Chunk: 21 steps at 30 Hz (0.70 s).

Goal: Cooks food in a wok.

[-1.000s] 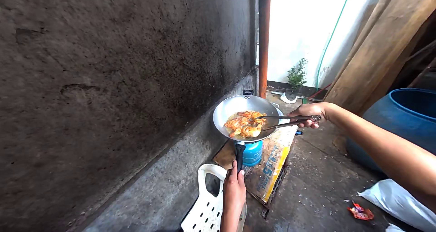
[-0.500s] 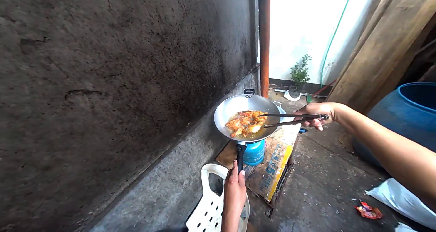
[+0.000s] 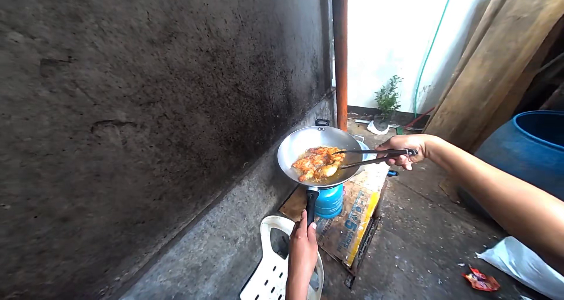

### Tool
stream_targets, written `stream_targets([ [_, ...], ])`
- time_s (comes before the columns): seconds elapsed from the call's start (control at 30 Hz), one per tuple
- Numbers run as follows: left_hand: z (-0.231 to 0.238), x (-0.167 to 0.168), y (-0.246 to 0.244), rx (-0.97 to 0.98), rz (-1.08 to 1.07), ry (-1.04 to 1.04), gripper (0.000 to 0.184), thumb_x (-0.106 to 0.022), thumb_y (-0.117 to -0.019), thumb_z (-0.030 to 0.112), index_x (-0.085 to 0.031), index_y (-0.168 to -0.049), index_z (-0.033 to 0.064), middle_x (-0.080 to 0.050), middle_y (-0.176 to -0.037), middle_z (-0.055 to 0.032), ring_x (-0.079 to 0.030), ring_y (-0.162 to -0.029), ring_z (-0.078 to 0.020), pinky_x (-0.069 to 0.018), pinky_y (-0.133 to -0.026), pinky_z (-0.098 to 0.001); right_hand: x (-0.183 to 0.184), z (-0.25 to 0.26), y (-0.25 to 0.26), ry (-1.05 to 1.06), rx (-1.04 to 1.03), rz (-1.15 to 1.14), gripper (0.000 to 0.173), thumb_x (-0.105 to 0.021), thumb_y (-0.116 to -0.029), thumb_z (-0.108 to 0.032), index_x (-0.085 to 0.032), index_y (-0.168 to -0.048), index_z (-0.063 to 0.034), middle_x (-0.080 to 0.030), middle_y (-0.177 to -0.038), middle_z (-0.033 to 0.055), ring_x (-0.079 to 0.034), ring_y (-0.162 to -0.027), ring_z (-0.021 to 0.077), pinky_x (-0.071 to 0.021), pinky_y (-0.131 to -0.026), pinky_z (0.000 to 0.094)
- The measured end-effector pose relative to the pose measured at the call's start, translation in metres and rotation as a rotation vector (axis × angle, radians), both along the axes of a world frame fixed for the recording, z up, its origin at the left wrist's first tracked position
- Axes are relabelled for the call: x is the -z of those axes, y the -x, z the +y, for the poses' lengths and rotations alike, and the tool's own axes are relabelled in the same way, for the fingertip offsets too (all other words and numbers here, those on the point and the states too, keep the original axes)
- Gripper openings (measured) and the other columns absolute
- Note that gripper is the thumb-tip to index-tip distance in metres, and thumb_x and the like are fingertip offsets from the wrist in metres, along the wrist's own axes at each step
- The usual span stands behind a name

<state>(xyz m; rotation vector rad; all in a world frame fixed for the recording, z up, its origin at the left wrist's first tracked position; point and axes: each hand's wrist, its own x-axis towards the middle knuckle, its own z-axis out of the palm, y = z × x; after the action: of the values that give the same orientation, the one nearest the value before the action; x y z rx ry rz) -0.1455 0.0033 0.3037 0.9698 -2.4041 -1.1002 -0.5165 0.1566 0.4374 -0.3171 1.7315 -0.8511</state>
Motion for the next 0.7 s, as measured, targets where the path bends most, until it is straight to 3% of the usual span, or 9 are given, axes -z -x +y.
stream_targets([
  [0.2,0.000,0.000,0.000,-0.002,0.002,-0.028,0.050,-0.051,-0.1084,0.022,-0.044,-0.155,0.0040,-0.061,-0.139,-0.0224,-0.060,-0.130,-0.0325,-0.0439,-0.114,-0.0468,-0.004,0.002,-0.001,0.030,-0.001,-0.010,0.049,-0.027,-0.1130,-0.044,-0.060,-0.108,-0.0072,-0.051,-0.061,-0.0004,-0.045,-0.039,0.0056,-0.0388,-0.035,0.0187],
  [0.43,0.005,0.006,0.003,-0.026,0.050,-0.108,0.052,-0.051,-0.1077,0.019,-0.041,-0.156,0.0036,-0.057,-0.145,-0.0234,-0.059,-0.131,-0.0327,-0.0449,-0.113,-0.0474,0.000,-0.008,-0.004,-0.092,-0.032,0.093,0.050,-0.029,-0.1121,-0.047,-0.061,-0.109,-0.0088,-0.053,-0.062,0.0012,-0.045,-0.040,0.0072,-0.0385,-0.036,0.0202],
  [0.47,0.005,0.008,0.004,-0.034,0.057,-0.144,0.052,-0.051,-0.1079,0.020,-0.040,-0.157,0.0049,-0.057,-0.144,-0.0229,-0.064,-0.123,-0.0307,-0.0503,-0.106,-0.0464,-0.004,-0.011,-0.007,-0.131,-0.049,0.124,0.050,-0.029,-0.1120,-0.048,-0.061,-0.110,-0.0091,-0.052,-0.062,0.0014,-0.045,-0.040,0.0076,-0.0387,-0.036,0.0207],
  [0.5,0.004,0.009,0.005,-0.042,0.059,-0.177,0.052,-0.050,-0.1082,0.020,-0.040,-0.157,0.0068,-0.059,-0.140,-0.0220,-0.069,-0.104,-0.0271,-0.0574,-0.091,-0.0440,-0.010,-0.014,-0.010,-0.169,-0.069,0.162,0.050,-0.030,-0.1119,-0.048,-0.061,-0.110,-0.0093,-0.053,-0.062,0.0015,-0.045,-0.039,0.0075,-0.0389,-0.036,0.0207],
  [0.57,0.001,0.009,0.006,-0.043,0.059,-0.251,0.051,-0.048,-0.1092,0.021,-0.039,-0.158,0.0095,-0.063,-0.127,-0.0197,-0.067,-0.074,-0.0208,-0.0590,-0.069,-0.0387,-0.022,-0.018,-0.011,-0.233,-0.112,0.234,0.050,-0.032,-0.1114,-0.049,-0.062,-0.109,-0.0092,-0.053,-0.061,0.0016,-0.045,-0.038,0.0071,-0.0378,-0.035,0.0203],
  [0.63,-0.003,0.004,0.007,-0.041,0.054,-0.299,0.047,-0.045,-0.1108,0.023,-0.044,-0.155,0.0091,-0.068,-0.103,-0.0161,-0.064,-0.061,-0.0176,-0.0584,-0.061,-0.0358,-0.036,-0.016,-0.011,-0.288,-0.151,0.306,0.051,-0.035,-0.1109,-0.050,-0.065,-0.109,-0.0088,-0.054,-0.059,0.0014,-0.044,-0.037,0.0066,-0.0369,-0.035,0.0203],
  [0.7,-0.010,-0.001,0.008,-0.023,0.073,-0.389,0.042,-0.047,-0.1107,0.023,-0.051,-0.149,0.0063,-0.068,-0.092,-0.0131,-0.064,-0.060,-0.0156,-0.0585,-0.060,-0.0333,-0.056,-0.011,-0.016,-0.338,-0.172,0.382,0.050,-0.036,-0.1108,-0.050,-0.064,-0.106,-0.0090,-0.052,-0.058,0.0010,-0.044,-0.038,0.0069,-0.0372,-0.036,0.0207],
])
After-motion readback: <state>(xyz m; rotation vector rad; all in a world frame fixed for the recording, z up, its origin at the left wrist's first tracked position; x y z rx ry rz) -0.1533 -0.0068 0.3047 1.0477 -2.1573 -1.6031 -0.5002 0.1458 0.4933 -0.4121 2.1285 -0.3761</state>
